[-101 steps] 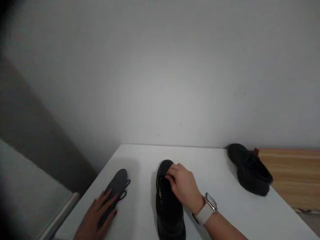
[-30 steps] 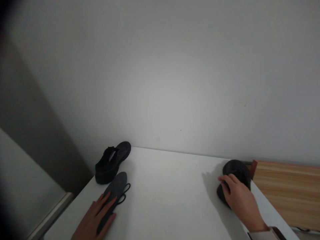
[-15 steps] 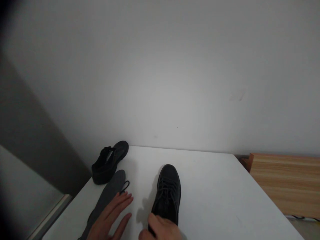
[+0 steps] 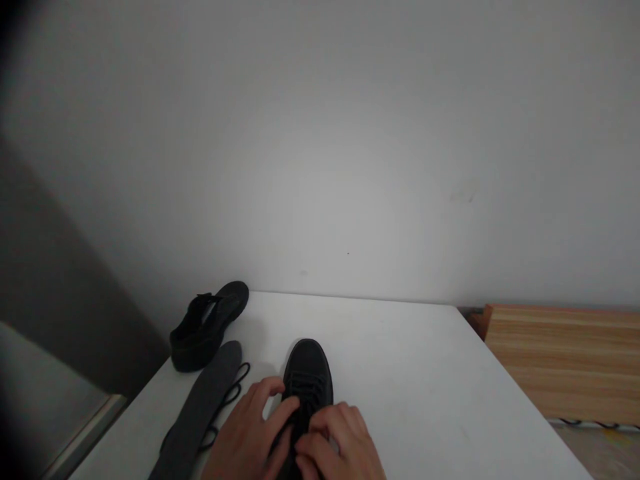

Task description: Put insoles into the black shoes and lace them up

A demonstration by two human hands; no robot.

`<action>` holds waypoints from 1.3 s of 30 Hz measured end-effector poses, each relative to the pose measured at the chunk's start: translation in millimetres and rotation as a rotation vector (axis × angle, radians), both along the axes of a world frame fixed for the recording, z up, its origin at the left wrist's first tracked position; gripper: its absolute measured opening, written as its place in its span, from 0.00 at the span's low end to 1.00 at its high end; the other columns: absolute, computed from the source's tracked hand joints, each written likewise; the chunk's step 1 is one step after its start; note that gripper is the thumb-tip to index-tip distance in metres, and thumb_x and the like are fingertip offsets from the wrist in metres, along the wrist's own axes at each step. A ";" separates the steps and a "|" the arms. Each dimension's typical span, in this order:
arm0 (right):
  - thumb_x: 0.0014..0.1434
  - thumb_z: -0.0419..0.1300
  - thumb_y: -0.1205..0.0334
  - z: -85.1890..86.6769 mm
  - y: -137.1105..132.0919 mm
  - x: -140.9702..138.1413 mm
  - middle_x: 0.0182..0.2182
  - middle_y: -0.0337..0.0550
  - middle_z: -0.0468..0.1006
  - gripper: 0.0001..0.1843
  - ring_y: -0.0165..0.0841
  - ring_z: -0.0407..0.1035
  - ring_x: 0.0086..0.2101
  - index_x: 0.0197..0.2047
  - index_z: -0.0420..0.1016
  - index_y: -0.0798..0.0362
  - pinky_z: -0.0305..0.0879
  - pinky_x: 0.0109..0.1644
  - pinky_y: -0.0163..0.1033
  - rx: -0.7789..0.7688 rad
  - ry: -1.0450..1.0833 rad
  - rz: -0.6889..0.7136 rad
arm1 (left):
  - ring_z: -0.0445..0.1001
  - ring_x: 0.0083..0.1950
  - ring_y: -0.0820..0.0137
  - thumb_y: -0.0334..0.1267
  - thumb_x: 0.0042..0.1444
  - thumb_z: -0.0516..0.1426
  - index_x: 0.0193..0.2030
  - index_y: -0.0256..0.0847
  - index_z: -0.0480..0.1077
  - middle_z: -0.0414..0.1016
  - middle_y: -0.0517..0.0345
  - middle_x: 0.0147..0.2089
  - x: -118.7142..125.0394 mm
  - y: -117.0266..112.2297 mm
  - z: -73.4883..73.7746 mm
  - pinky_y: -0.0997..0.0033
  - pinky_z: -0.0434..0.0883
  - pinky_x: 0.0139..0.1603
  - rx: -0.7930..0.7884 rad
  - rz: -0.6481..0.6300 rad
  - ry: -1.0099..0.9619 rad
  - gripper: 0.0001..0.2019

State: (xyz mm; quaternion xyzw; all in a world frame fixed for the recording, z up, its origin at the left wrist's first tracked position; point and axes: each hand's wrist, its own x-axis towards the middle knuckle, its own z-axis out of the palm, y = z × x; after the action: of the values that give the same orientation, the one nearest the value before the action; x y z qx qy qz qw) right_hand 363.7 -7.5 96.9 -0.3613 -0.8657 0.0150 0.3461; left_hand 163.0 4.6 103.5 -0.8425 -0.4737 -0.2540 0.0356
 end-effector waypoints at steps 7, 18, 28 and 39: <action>0.47 0.69 0.72 9.5 3.2 7.8 0.45 0.46 0.75 0.23 0.43 0.73 0.41 0.45 0.72 0.45 0.76 0.41 0.46 -0.140 -0.048 -0.126 | 0.75 0.49 0.60 0.29 0.59 0.54 0.41 0.47 0.74 0.72 0.50 0.50 0.4 -1.9 -1.4 0.62 0.78 0.46 0.024 -0.014 -0.128 0.10; 0.58 0.56 0.76 9.4 4.1 1.6 0.34 0.40 0.75 0.13 0.34 0.72 0.33 0.39 0.67 0.47 0.69 0.37 0.37 -0.151 0.177 -0.055 | 0.74 0.50 0.63 0.30 0.63 0.54 0.40 0.46 0.75 0.70 0.50 0.49 -1.7 -4.4 -13.7 0.66 0.77 0.49 0.000 -0.008 -0.327 0.10; 0.63 0.54 0.72 39.5 0.0 19.6 0.32 0.39 0.69 0.08 0.32 0.68 0.32 0.39 0.64 0.48 0.65 0.35 0.34 -0.287 0.466 0.257 | 0.74 0.51 0.62 0.28 0.60 0.55 0.40 0.46 0.73 0.70 0.50 0.49 0.1 -6.2 -9.2 0.65 0.77 0.50 -0.074 -0.034 -0.453 0.09; 0.50 0.58 0.81 15.9 9.1 -3.0 0.47 0.49 0.66 0.20 0.40 0.68 0.48 0.43 0.74 0.51 0.70 0.51 0.42 -0.450 0.063 0.041 | 0.71 0.58 0.59 0.31 0.58 0.55 0.38 0.46 0.70 0.68 0.49 0.56 0.3 -13.9 -4.7 0.60 0.70 0.57 -0.236 -0.125 -0.603 0.05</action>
State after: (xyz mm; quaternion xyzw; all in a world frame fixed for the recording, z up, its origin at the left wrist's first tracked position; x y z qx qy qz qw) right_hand 360.6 1.7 112.8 -0.4110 -0.8365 0.2263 0.2831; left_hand 163.2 -9.3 98.8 -0.7551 -0.4365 -0.4372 -0.2195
